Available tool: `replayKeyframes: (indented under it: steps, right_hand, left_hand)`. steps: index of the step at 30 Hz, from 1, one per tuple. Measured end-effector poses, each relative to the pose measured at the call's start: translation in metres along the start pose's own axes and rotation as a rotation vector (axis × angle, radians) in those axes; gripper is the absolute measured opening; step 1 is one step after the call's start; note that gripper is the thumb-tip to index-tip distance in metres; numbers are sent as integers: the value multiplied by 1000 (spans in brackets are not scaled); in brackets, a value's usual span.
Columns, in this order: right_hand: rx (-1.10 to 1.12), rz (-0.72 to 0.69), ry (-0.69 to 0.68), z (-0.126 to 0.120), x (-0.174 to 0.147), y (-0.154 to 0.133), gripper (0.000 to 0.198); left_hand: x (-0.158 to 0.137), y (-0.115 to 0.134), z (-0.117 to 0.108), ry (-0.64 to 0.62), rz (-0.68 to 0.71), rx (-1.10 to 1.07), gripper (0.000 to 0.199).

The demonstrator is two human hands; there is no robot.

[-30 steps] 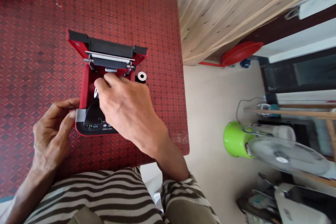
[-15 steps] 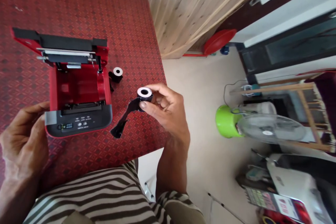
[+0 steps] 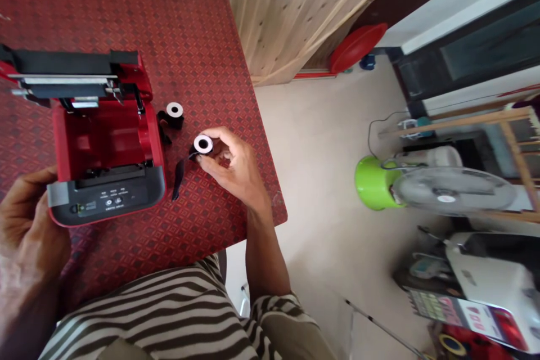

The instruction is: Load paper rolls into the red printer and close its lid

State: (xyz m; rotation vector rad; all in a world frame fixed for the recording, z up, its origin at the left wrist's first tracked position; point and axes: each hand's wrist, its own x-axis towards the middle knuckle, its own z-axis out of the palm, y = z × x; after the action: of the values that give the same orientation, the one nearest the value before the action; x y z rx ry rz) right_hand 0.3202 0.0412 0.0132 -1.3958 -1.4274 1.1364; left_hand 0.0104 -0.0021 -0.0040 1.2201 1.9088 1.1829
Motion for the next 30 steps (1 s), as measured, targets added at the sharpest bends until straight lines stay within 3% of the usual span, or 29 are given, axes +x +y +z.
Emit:
replayKeyframes:
  steps: [8,15,18,21,23,26,28,30]
  right_hand:
    - [13,15,-70,11,0,6,25]
    - [-256,-122,-108,30,3,7,22]
    - [-291,-109,-131,25,0,4,31]
    - [-230,-4,-168,10,-4,-1,49]
    - [-194,21,-116,-1,-1,-5,42]
    - [-234,-69,31,-12,18,-8,26]
    - [-279,-169,52,-11,39,-6,38]
    - [-333,-276,-13,-3,62,-1,56]
  left_hand:
    - [-1,0,-1,-25,-1,-48,41]
    - [-1,-5,-3,-23,40,-57,34]
    - [0,-4,-2,-28,49,-61,33]
    - [0,-4,-1,-24,56,-62,34]
    - [0,-3,-1,-27,51,-63,35]
    - [0,-3,-2,-27,21,-40,37]
    - [-1,-1,-3,-31,-5,-22,36]
    - [-1,0,-3,-40,-26,-17,36]
